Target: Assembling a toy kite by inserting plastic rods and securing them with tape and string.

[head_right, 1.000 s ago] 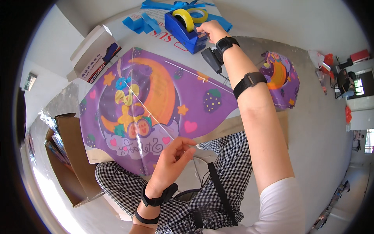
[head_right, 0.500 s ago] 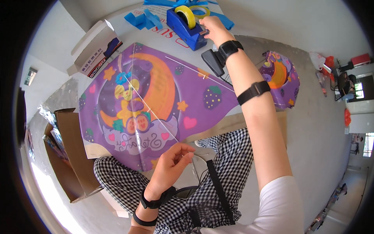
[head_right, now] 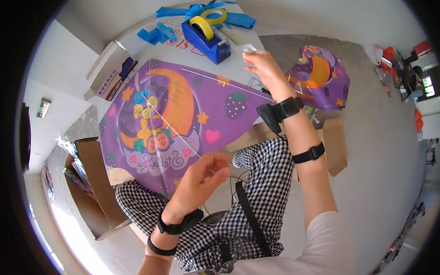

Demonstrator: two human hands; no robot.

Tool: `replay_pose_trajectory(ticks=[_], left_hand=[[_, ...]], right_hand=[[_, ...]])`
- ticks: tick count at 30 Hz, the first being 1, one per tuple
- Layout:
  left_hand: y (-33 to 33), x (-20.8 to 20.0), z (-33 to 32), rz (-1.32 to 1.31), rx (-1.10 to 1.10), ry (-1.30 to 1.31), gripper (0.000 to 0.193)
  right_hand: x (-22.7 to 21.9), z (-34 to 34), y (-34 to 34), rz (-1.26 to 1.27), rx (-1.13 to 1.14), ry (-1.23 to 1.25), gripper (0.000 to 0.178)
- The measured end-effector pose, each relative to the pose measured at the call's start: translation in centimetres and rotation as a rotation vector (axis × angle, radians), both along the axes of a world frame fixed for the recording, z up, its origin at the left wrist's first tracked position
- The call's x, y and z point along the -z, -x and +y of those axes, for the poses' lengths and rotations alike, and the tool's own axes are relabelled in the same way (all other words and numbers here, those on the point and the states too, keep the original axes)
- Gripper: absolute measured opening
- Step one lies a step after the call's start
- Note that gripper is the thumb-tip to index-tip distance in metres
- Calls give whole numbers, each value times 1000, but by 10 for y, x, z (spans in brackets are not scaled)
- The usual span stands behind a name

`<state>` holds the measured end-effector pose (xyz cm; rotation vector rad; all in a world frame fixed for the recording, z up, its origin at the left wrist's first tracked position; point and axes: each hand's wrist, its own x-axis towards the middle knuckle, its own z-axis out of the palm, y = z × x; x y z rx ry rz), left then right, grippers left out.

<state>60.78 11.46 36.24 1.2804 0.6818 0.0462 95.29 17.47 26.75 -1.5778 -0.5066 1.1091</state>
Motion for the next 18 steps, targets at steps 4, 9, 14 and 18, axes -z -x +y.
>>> replay_pose_trajectory(ticks=[4,9,14,18], left_hand=[[-64,45,45,-298,-196,482,49],[-160,105,129,-375,-720,1003,62],[-205,139,173,-461,-818,1208,72],[-221,154,192,-653,-861,1119,72]], right_hand=[[7,-10,9,67,61,-54,27],[9,-8,14,112,78,-73,28],[15,-7,9,42,72,-48,28],[29,-10,6,-4,-2,-23,31]])
